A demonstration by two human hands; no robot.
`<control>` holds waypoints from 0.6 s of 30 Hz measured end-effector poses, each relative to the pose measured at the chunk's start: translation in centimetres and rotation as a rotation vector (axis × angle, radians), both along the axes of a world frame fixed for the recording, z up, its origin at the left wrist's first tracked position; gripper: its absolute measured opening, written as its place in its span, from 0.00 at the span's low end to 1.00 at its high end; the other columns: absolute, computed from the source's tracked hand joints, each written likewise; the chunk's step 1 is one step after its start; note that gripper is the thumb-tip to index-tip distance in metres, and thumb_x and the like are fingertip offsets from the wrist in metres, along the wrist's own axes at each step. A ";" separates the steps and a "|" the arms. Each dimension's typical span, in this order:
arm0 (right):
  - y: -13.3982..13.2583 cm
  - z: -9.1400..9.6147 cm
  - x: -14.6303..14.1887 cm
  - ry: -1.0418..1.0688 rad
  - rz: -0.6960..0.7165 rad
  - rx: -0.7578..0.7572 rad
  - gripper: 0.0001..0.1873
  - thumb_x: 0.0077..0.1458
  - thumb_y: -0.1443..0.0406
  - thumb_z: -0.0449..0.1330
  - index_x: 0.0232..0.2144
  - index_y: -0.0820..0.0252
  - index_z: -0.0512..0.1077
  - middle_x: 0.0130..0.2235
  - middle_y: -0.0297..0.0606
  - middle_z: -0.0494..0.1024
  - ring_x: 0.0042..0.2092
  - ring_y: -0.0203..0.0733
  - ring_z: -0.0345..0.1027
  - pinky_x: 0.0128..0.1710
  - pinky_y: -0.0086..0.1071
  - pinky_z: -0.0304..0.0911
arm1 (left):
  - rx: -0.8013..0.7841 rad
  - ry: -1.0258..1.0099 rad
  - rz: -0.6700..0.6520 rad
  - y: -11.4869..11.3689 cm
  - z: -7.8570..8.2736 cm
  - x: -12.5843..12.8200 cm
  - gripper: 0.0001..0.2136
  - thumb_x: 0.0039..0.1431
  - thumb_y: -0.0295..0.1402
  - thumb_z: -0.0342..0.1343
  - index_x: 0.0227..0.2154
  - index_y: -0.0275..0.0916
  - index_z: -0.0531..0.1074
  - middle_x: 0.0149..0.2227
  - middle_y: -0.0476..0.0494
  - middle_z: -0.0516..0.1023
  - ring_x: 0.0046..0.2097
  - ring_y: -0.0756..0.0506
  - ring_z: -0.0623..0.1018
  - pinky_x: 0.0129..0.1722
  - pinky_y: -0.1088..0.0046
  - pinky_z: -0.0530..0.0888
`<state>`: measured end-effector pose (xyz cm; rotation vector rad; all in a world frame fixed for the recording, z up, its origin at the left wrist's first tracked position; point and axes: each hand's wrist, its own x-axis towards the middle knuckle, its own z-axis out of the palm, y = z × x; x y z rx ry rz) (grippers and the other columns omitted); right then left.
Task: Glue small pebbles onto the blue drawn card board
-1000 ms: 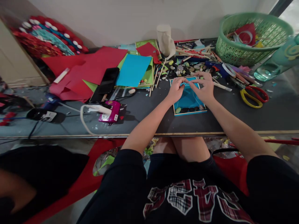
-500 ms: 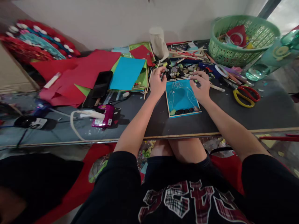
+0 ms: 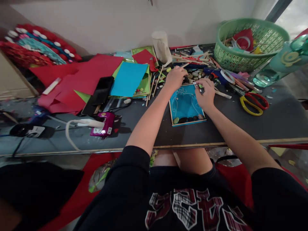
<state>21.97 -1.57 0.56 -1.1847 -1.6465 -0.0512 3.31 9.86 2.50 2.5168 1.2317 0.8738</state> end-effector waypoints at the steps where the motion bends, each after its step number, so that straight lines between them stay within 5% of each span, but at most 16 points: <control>1: 0.1 -0.1 0.0 0.009 -0.009 -0.007 0.08 0.60 0.68 0.58 0.41 0.53 0.74 0.45 0.43 0.81 0.52 0.55 0.75 0.62 0.60 0.68 | -0.010 0.040 -0.031 0.5 -0.1 0.2 0.13 0.61 0.24 0.55 0.43 0.40 0.83 0.50 0.34 0.85 0.60 0.33 0.77 0.63 0.51 0.73; 6: 0.2 -0.5 0.1 0.052 -0.059 -0.086 0.06 0.62 0.67 0.57 0.41 0.54 0.73 0.46 0.44 0.79 0.51 0.54 0.73 0.54 0.57 0.73 | -0.036 -0.012 -0.097 2.7 -1.7 1.5 0.08 0.61 0.25 0.54 0.33 0.37 0.80 0.35 0.37 0.80 0.56 0.35 0.77 0.65 0.49 0.68; 12: 0.3 -0.5 0.3 0.050 -0.072 -0.113 0.08 0.61 0.67 0.57 0.42 0.53 0.72 0.45 0.43 0.78 0.51 0.53 0.72 0.54 0.56 0.75 | -0.030 -0.072 -0.162 3.7 -2.4 1.8 0.14 0.71 0.41 0.55 0.43 0.33 0.78 0.49 0.28 0.78 0.68 0.28 0.69 0.72 0.44 0.61; 15: 0.3 -0.4 0.3 0.044 -0.063 -0.112 0.10 0.59 0.68 0.57 0.42 0.53 0.72 0.45 0.43 0.78 0.51 0.53 0.73 0.54 0.55 0.75 | -0.107 -0.198 -0.192 2.5 -1.2 0.7 0.21 0.68 0.53 0.60 0.44 0.37 0.77 0.52 0.30 0.78 0.68 0.27 0.70 0.71 0.45 0.63; 18: 0.3 -0.4 0.3 0.042 -0.043 -0.108 0.11 0.59 0.69 0.57 0.43 0.53 0.72 0.46 0.44 0.78 0.52 0.53 0.73 0.54 0.55 0.74 | -0.332 -0.446 -0.203 -1.1 0.4 -0.7 0.24 0.71 0.58 0.54 0.50 0.41 0.75 0.50 0.36 0.80 0.64 0.33 0.76 0.65 0.49 0.71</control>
